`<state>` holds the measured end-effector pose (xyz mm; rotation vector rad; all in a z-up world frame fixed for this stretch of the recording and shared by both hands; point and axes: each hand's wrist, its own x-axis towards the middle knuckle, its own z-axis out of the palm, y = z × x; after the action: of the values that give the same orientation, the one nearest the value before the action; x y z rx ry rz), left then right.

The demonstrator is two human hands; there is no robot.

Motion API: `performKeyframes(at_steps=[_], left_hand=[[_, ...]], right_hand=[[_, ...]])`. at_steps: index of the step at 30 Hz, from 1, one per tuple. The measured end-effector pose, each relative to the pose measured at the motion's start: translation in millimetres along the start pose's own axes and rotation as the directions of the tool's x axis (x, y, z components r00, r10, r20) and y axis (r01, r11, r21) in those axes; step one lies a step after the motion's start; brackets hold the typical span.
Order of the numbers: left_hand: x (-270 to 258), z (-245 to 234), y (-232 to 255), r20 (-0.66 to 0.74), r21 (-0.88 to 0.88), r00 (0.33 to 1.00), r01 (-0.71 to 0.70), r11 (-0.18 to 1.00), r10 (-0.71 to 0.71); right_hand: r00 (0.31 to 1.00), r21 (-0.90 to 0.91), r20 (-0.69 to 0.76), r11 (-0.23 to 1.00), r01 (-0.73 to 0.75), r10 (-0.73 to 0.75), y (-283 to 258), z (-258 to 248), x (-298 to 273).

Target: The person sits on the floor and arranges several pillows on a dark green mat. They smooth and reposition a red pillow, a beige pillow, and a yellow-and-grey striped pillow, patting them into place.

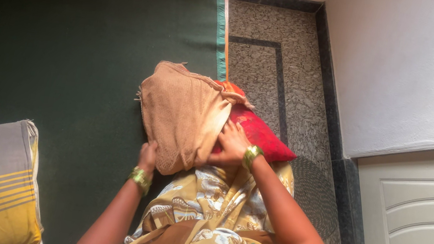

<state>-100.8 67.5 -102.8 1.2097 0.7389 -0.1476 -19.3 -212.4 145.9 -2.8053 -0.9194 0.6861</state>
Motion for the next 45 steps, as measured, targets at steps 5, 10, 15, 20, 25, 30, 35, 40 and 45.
performKeyframes(at_steps=[5, 10, 15, 20, 25, 30, 35, 40, 45], left_hand=[[-9.1, 50.4, 36.3, 0.098, -0.382, 0.993, 0.092, 0.92, -0.059], [-64.8, 79.1, 93.2, 0.252, -0.18, 0.964, 0.138, 0.974, -0.09], [-83.2, 86.3, 136.1, 0.351, -0.37, 0.935, 0.089, 0.925, 0.05], [-36.4, 45.2, 134.1, 0.27, -0.428, 0.946, -0.048, 0.903, 0.179], [-2.7, -4.2, 115.7, 0.287, -0.248, 0.94, -0.114, 0.962, 0.185], [-34.3, -9.7, 146.1, 0.25, -0.495, 0.965, 0.052, 0.867, 0.085], [-80.3, 19.7, 230.5, 0.196, -0.62, 0.927, -0.136, 0.773, 0.32], [-115.1, -0.7, 306.1, -0.071, -0.543, 0.685, -0.636, 0.548, 0.725], [-83.0, -58.0, 295.6, -0.493, -0.377, 0.628, -0.778, 0.502, 0.603]], right_hand=[[0.973, -0.076, -0.211, 0.991, -0.111, 0.093, 3.7, 3.0, -39.4], [0.8, 0.166, -0.578, 0.983, -0.079, 0.162, 34.7, -0.5, -40.1], [0.773, 0.235, -0.627, 0.969, 0.07, 0.096, 19.0, -48.7, -68.4], [0.919, 0.103, -0.375, 0.991, -0.088, 0.121, -51.1, -89.4, -113.0], [0.993, 0.174, -0.01, 0.978, -0.114, 0.118, -105.0, -77.2, -88.0], [0.998, 0.199, -0.015, 0.978, -0.064, 0.069, -123.3, -43.1, -61.3], [0.969, 0.311, -0.219, 0.949, -0.046, 0.119, -111.8, -23.5, -58.8], [0.873, 0.609, -0.337, 0.789, -0.082, 0.352, -74.8, -19.3, -67.3], [0.856, 0.554, -0.408, 0.831, -0.044, 0.318, -70.1, -6.6, -68.2]])
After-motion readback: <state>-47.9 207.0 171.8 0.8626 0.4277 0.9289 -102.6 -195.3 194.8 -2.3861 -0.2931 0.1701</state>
